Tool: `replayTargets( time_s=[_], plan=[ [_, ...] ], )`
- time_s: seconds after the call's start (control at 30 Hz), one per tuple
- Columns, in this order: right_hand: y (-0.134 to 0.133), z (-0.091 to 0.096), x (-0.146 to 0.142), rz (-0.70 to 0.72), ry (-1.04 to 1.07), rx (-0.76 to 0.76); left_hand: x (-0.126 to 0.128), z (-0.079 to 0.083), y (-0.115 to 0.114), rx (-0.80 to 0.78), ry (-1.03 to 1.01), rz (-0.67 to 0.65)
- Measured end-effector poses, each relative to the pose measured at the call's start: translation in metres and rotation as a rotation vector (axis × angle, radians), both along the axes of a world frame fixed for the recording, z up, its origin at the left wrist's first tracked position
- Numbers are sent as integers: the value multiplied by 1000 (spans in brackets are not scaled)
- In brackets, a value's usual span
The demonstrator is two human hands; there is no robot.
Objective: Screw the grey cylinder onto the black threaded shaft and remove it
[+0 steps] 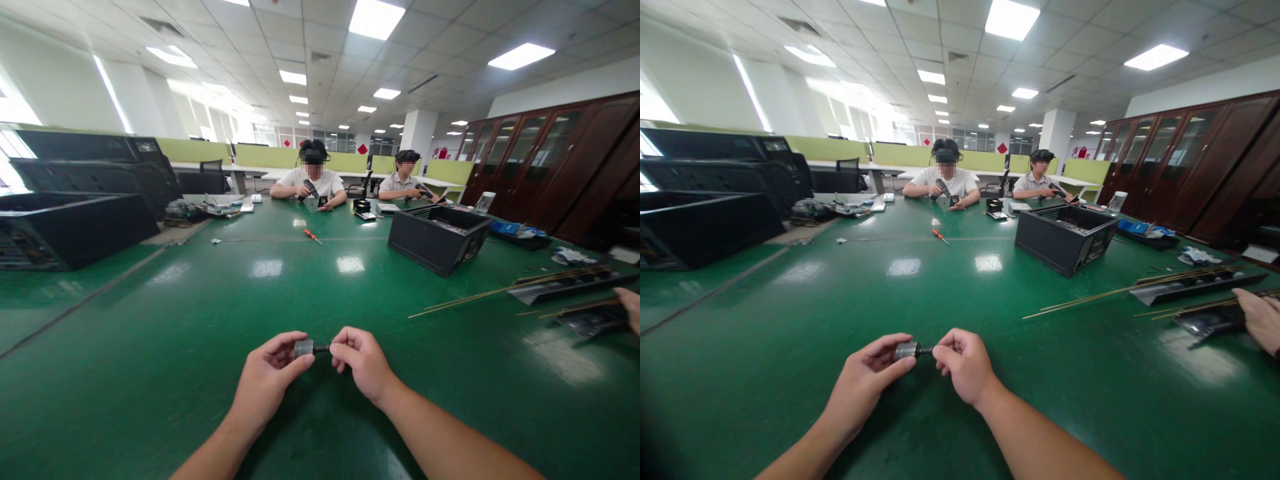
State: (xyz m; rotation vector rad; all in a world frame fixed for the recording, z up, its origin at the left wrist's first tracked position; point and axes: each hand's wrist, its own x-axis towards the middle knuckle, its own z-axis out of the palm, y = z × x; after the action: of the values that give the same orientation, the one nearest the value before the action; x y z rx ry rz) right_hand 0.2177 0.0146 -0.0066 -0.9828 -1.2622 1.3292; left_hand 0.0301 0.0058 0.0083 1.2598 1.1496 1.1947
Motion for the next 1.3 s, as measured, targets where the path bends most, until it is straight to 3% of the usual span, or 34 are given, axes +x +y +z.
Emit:
replayTargets(
  time_s=[1.3],
  plan=[
    [0,5,1,-79,124,-21,-2,1,2,7,-47,85]
  ],
)
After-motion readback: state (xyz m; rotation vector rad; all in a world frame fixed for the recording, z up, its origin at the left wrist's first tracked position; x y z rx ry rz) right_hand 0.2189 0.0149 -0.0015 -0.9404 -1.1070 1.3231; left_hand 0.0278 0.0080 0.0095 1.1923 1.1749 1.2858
